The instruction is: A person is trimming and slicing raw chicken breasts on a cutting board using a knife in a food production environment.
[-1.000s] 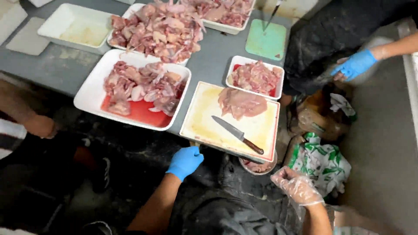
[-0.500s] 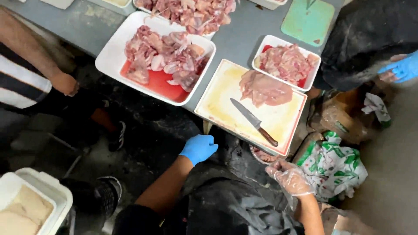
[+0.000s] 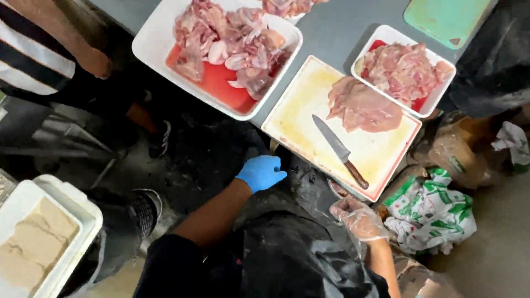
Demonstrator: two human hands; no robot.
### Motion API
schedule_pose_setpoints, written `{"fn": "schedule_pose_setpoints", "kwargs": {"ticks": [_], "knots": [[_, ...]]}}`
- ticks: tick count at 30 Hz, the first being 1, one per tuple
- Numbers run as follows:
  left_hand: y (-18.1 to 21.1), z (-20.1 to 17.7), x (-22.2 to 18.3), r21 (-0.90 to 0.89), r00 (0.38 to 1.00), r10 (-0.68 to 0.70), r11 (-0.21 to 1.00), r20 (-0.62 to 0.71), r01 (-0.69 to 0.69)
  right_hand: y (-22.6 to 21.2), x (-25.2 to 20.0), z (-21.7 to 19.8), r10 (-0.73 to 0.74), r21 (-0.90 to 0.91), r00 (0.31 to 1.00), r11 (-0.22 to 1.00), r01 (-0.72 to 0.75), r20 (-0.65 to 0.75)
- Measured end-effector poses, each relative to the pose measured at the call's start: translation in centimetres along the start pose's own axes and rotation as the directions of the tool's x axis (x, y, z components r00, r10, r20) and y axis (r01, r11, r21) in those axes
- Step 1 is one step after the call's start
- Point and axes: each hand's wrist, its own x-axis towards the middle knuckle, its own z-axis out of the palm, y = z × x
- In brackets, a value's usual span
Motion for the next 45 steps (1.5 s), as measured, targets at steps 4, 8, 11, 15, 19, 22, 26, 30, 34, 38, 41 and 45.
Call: {"fn": "schedule_pose_setpoints", "kwargs": {"ticks": [4, 8, 11, 15, 19, 22, 26, 30, 34, 38, 41, 45], "knots": [[-1.9, -4.2, 3.3, -0.017, 0.998, -0.037, 0.999, -0.041, 0.037, -3.5, 0.2, -0.2, 0.083, 0.161, 0.995, 0.984, -0.074, -0.051], [-9.8, -9.6, 12.2, -0.068, 0.954, -0.119, 0.992, -0.276, 0.104, -3.7, 2.9, -1.8, -0.206, 0.508, 0.979, 0.843, 0.177, 0.001], [-17.2, -14.5, 19.4, -0.065, 0.862, -0.107, 0.994, -0.495, 0.086, -6.9, 3.6, -3.5, -0.095, 0.309, 0.993, 0.949, 0.069, 0.07], [-23.0, -21.6, 28.0, 0.03, 0.768, -0.129, 0.981, -0.627, 0.19, -10.9, 6.4, -4.5, 0.02, 0.196, 0.999, 0.98, -0.025, 0.03], [-23.2, -25.8, 32.4, 0.04, 0.851, -0.351, 0.917, -0.39, 0.396, -16.0, 6.6, -6.5, 0.144, 0.197, 0.989, 0.969, -0.149, 0.041], [-14.3, -30.9, 29.9, -0.079, 0.873, -0.113, 0.993, -0.474, 0.085, -13.4, 7.7, -3.4, 0.272, -0.026, 0.952, 0.96, -0.278, -0.138], [-5.1, -37.0, 34.5, 0.231, 0.638, 0.373, 0.926, -0.674, -0.297, -17.3, 5.2, -4.2, 0.351, 0.082, 0.936, 0.932, -0.353, 0.034], [0.4, -39.0, 43.4, 0.597, 0.592, 0.59, 0.773, -0.549, -0.217, -17.6, 5.9, -2.5, 0.371, 0.18, 0.928, 0.913, -0.367, 0.009], [2.5, -38.9, 48.6, 0.698, 0.571, 0.57, 0.716, -0.591, 0.008, -19.4, 6.1, -3.2, 0.309, 0.158, 0.95, 0.941, -0.299, -0.045], [3.1, -40.0, 48.4, 0.709, 0.647, 0.536, 0.705, -0.542, 0.01, -20.2, 5.4, -3.6, 0.352, 0.196, 0.936, 0.918, -0.345, -0.002], [1.8, -41.5, 47.3, 0.576, 0.586, 0.553, 0.799, -0.593, -0.171, -19.0, 5.5, -2.2, 0.428, 0.246, 0.902, 0.87, -0.428, 0.056], [0.3, -46.0, 42.9, -0.064, 0.514, 0.273, 0.836, -0.813, -0.545, -18.5, 4.8, -1.5, 0.438, 0.287, 0.899, 0.863, -0.415, -0.019]]}}
